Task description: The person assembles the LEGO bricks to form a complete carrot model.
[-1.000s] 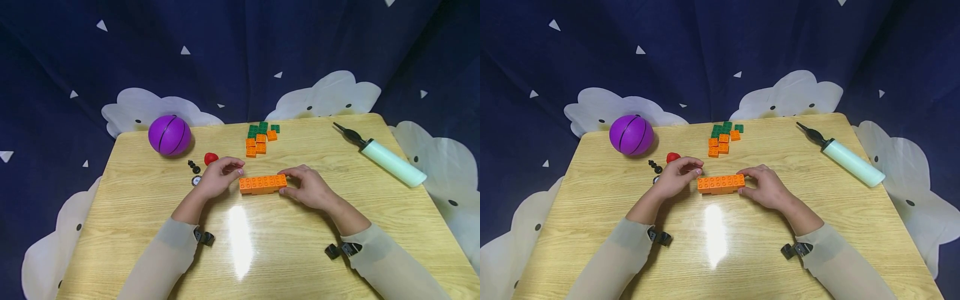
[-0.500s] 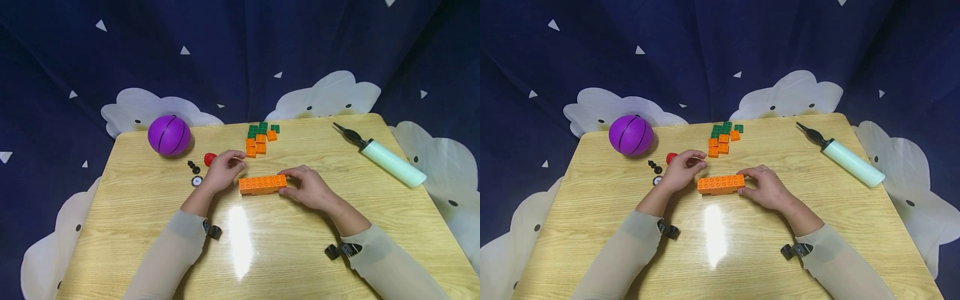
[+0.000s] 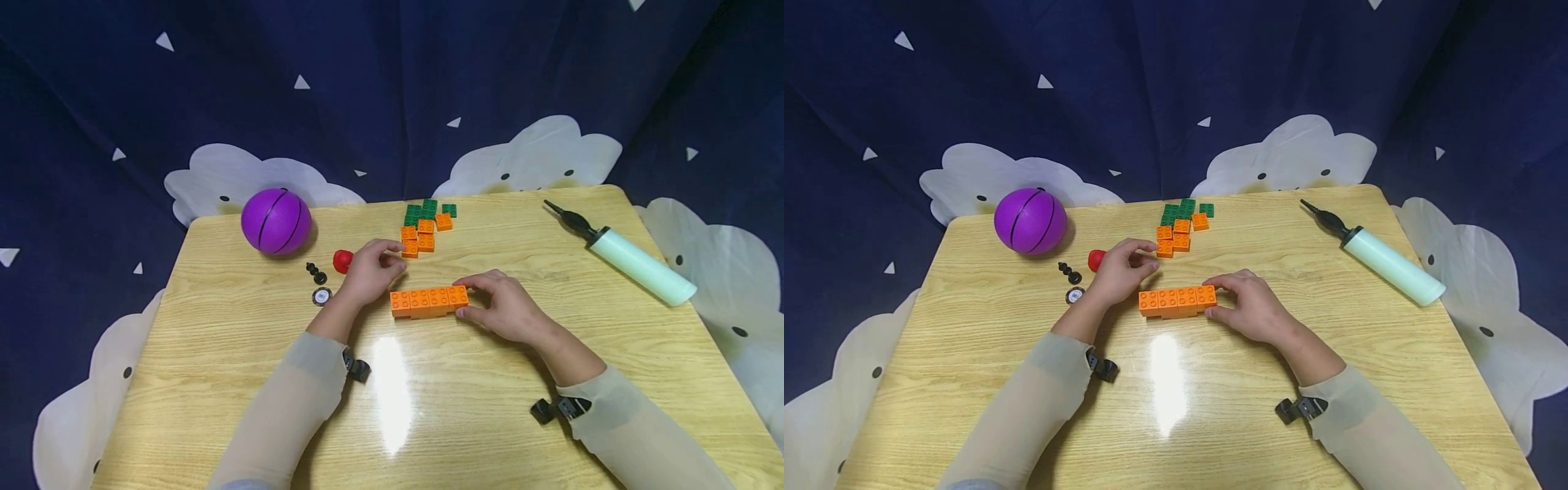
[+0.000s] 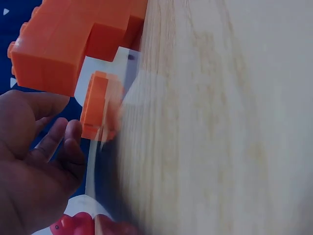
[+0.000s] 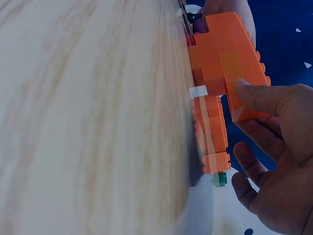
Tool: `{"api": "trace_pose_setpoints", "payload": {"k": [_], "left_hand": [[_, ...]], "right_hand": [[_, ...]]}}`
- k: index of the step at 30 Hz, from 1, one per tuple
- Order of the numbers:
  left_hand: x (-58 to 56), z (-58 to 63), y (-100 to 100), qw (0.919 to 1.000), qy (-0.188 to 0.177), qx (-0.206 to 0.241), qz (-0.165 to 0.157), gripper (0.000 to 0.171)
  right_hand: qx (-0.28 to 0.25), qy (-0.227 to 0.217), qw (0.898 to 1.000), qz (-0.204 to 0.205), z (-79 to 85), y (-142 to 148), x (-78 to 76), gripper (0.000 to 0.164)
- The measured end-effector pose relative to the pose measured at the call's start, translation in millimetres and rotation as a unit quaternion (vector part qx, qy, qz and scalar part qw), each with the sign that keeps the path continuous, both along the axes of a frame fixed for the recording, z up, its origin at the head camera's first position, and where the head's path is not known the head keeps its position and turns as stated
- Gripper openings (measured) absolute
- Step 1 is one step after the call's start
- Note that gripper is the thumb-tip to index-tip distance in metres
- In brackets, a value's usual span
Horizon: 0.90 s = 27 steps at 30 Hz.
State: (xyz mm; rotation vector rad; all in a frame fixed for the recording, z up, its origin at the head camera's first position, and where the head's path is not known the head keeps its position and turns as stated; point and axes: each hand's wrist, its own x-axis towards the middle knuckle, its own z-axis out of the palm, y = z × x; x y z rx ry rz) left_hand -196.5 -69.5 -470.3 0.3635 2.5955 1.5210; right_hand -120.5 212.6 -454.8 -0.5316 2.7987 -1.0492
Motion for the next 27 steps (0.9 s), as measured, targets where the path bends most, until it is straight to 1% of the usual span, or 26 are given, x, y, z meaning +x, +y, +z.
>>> {"api": "trace_pose_setpoints", "payload": {"k": [3, 6, 11, 15, 22, 27], "left_hand": [[-4.0, -1.1, 2.9, 0.9999, 0.008, -0.01, 0.003, 0.033], [-8.2, -2.9, 5.4, 0.9994, 0.019, -0.029, 0.006, 0.033], [-15.3, -5.6, 8.9, 0.9973, 0.024, -0.068, 0.011, 0.036], [-19.8, -7.5, 10.9, 0.9962, 0.028, -0.082, 0.01, 0.037], [-22.4, -8.1, 13.9, 0.9943, 0.028, -0.103, 0.007, 0.036], [-21.8, -6.5, 15.4, 0.9931, 0.026, -0.114, 0.009, 0.03]], "right_hand": [[0.002, 0.001, 1.0, 0.0, 0.0, 0.3, 0.1, 0.048], [0.003, 0.001, 1.0, 0.0, 0.3, 0.2, -0.2, 0.048], [0.003, -0.004, 1.0, 0.001, 0.7, 0.0, -0.2, 0.047], [0.001, -0.005, 1.0, 0.001, 1.3, -0.7, -0.5, 0.047], [0.0, -0.005, 1.0, 0.001, 2.1, -1.4, -0.6, 0.047], [-0.001, -0.005, 1.0, 0.001, 2.4, -1.1, -0.3, 0.047]]}}
